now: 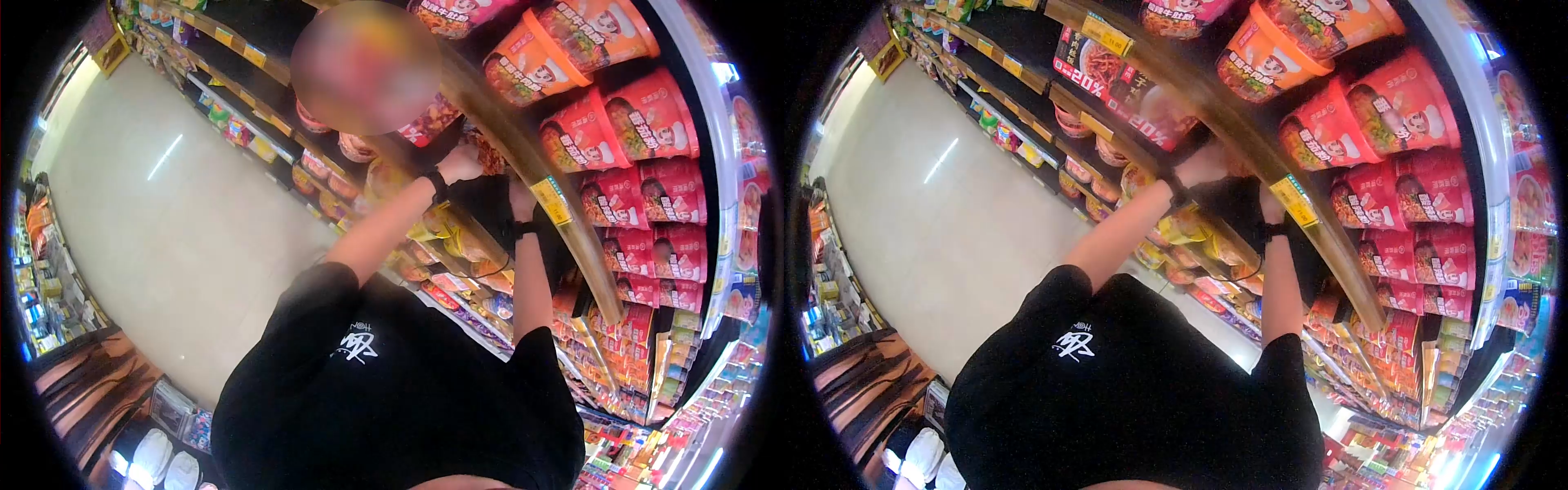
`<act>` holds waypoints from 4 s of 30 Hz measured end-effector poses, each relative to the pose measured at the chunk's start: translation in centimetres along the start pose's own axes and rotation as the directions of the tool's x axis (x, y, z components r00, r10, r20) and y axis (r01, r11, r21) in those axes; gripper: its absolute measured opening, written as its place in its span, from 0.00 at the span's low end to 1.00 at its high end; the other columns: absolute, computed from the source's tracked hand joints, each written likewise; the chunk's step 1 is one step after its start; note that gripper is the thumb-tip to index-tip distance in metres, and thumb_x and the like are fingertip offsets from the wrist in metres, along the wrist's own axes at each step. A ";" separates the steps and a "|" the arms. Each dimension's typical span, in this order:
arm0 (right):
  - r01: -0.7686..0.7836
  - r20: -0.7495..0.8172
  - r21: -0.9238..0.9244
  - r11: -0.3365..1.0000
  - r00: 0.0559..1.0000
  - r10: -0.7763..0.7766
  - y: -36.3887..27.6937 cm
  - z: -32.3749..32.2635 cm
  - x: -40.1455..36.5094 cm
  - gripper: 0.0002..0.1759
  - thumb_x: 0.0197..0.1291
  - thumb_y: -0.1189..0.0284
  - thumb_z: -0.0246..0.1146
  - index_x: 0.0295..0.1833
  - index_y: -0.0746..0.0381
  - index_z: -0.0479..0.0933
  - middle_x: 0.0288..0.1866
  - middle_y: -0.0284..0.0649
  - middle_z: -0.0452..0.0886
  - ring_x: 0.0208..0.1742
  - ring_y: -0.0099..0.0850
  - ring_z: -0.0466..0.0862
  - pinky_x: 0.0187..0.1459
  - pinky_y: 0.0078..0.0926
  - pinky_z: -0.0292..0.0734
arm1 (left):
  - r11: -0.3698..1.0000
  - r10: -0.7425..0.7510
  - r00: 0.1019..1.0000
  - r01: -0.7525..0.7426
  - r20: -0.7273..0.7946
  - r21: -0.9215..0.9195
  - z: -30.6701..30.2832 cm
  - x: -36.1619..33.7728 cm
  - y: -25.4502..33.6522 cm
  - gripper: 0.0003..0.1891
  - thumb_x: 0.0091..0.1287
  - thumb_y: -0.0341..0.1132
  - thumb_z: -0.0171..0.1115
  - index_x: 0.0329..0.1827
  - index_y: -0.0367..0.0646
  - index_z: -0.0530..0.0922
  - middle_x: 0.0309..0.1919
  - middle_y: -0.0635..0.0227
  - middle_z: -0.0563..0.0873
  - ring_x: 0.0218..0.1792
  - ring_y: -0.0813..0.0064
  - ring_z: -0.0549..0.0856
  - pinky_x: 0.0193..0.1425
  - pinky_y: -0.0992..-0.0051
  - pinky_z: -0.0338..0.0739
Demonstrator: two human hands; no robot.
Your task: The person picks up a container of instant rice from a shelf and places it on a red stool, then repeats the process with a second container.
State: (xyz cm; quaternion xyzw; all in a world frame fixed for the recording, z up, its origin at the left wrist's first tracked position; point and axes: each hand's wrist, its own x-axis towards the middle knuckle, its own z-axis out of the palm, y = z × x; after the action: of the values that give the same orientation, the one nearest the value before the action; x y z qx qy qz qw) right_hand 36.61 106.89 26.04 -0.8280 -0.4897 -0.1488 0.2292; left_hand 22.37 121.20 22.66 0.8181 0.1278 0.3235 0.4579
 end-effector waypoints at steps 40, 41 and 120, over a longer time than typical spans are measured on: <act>-0.912 0.426 -0.152 0.380 0.287 0.858 -6.2 -25.1 -73.9 0.24 0.55 0.58 0.58 0.53 0.60 0.75 0.47 0.49 0.80 0.50 0.46 0.79 0.51 0.42 0.75 | 0.960 -0.154 0.257 0.267 0.954 0.083 16.1 -23.6 18.1 0.15 0.70 0.39 0.50 0.54 0.41 0.72 0.51 0.66 0.78 0.52 0.72 0.76 0.55 0.70 0.69; -0.948 0.429 -0.125 0.291 0.213 0.878 -6.8 -25.7 -76.6 0.23 0.54 0.57 0.59 0.51 0.60 0.76 0.45 0.48 0.81 0.49 0.45 0.80 0.50 0.41 0.75 | 0.954 -0.214 0.240 0.258 0.947 0.151 17.8 -24.4 17.3 0.15 0.70 0.40 0.50 0.53 0.41 0.72 0.49 0.66 0.78 0.50 0.72 0.77 0.54 0.69 0.69; -0.653 0.327 0.455 -0.605 -0.510 0.796 142.6 -100.7 -171.8 0.16 0.56 0.61 0.55 0.38 0.63 0.80 0.31 0.38 0.84 0.34 0.28 0.82 0.39 0.27 0.76 | 0.955 -0.287 -0.095 0.048 0.953 0.293 216.0 -43.8 90.5 0.19 0.63 0.42 0.54 0.46 0.35 0.79 0.29 0.60 0.84 0.28 0.73 0.84 0.32 0.75 0.78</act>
State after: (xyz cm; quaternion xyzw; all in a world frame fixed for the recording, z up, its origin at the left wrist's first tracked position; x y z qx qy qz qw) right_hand 78.00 -132.82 -2.53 -0.6900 0.4965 0.1460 0.5061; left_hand 120.89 -94.57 -0.29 0.8035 -0.1193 -0.4488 0.3725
